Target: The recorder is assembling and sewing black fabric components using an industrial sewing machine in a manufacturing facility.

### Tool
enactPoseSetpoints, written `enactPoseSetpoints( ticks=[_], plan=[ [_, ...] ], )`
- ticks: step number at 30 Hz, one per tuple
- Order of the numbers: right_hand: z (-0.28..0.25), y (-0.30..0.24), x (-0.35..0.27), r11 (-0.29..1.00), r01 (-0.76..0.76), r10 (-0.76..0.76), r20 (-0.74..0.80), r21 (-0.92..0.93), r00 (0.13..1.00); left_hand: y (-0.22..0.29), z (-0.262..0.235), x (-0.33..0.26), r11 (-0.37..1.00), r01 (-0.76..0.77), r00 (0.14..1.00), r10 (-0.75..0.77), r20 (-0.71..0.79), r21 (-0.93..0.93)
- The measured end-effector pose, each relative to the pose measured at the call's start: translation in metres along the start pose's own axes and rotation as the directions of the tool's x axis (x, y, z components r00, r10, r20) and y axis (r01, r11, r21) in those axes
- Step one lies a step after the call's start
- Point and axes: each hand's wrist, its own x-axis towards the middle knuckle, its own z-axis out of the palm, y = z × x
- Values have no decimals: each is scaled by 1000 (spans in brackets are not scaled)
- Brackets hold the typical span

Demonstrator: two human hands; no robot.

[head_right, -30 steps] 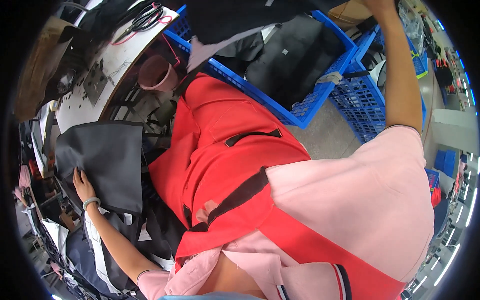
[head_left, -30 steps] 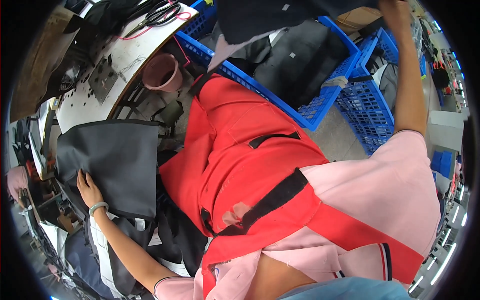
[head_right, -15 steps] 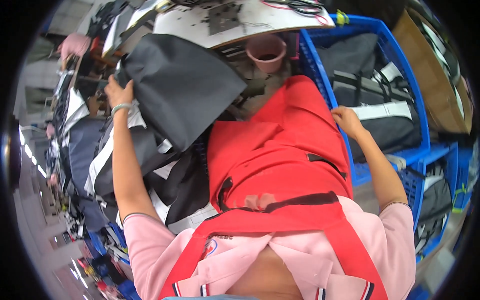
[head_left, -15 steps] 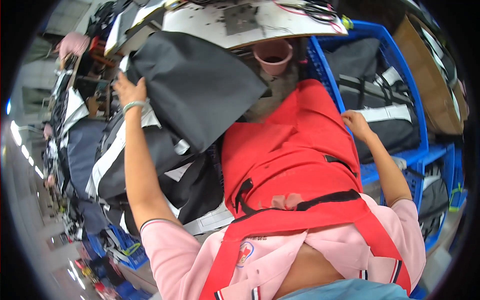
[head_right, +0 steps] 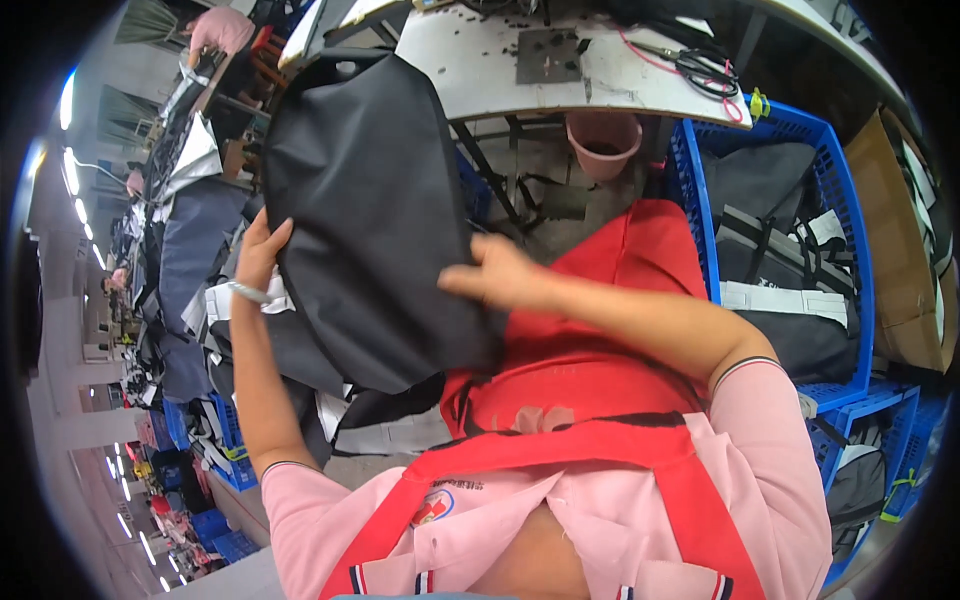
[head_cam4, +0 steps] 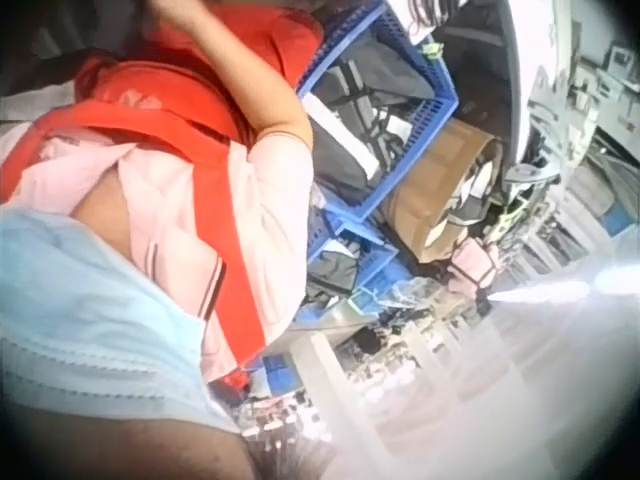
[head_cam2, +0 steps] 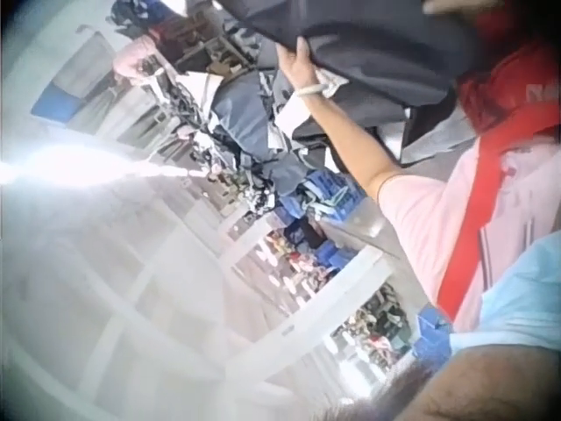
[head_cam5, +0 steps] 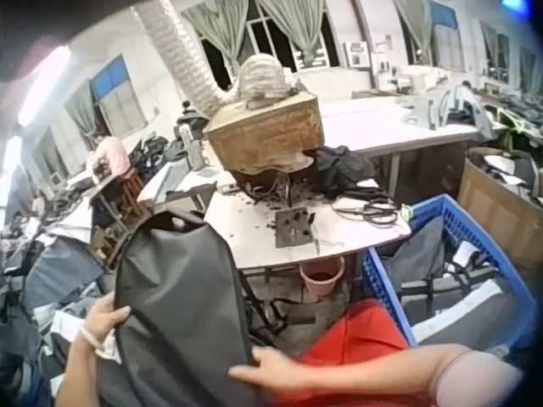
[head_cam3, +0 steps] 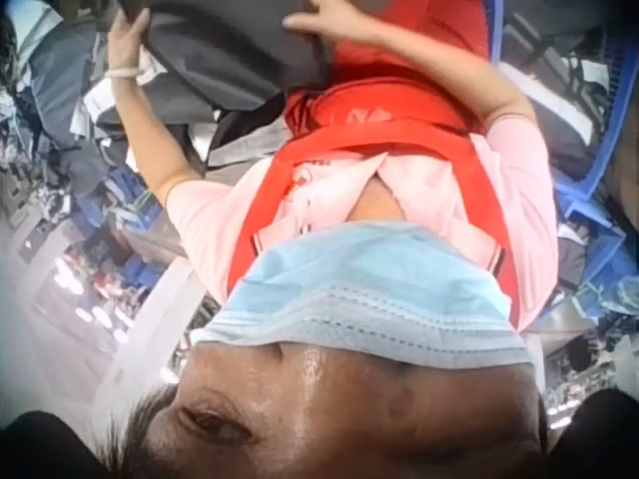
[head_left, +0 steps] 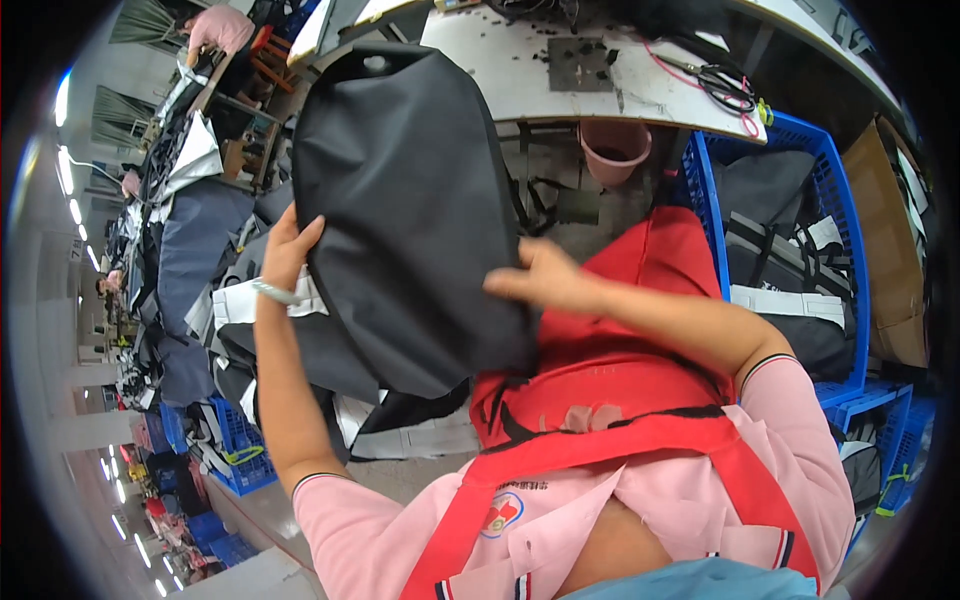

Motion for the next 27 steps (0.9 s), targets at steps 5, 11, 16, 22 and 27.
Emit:
enactPoseSetpoints(
  ticks=[5,11,16,22,27],
  plan=[
    [24,2,-15,958,-202,275,459,-202,844,-13,0,-55,992,79,996,-75,-46,97],
    [-66,-92,55,999,-27,26,26,44,999,15,46,-88,991,-1,994,15,-111,131],
    [-65,-148,144,969,53,-88,135,241,987,22,40,-104,907,-8,992,60,-112,420],
    [-42,-193,167,985,122,-125,17,122,992,25,28,-109,893,5,994,44,-98,450],
    [-23,-216,189,996,82,-79,112,-24,991,20,28,-112,838,0,988,85,-131,545]
  ],
)
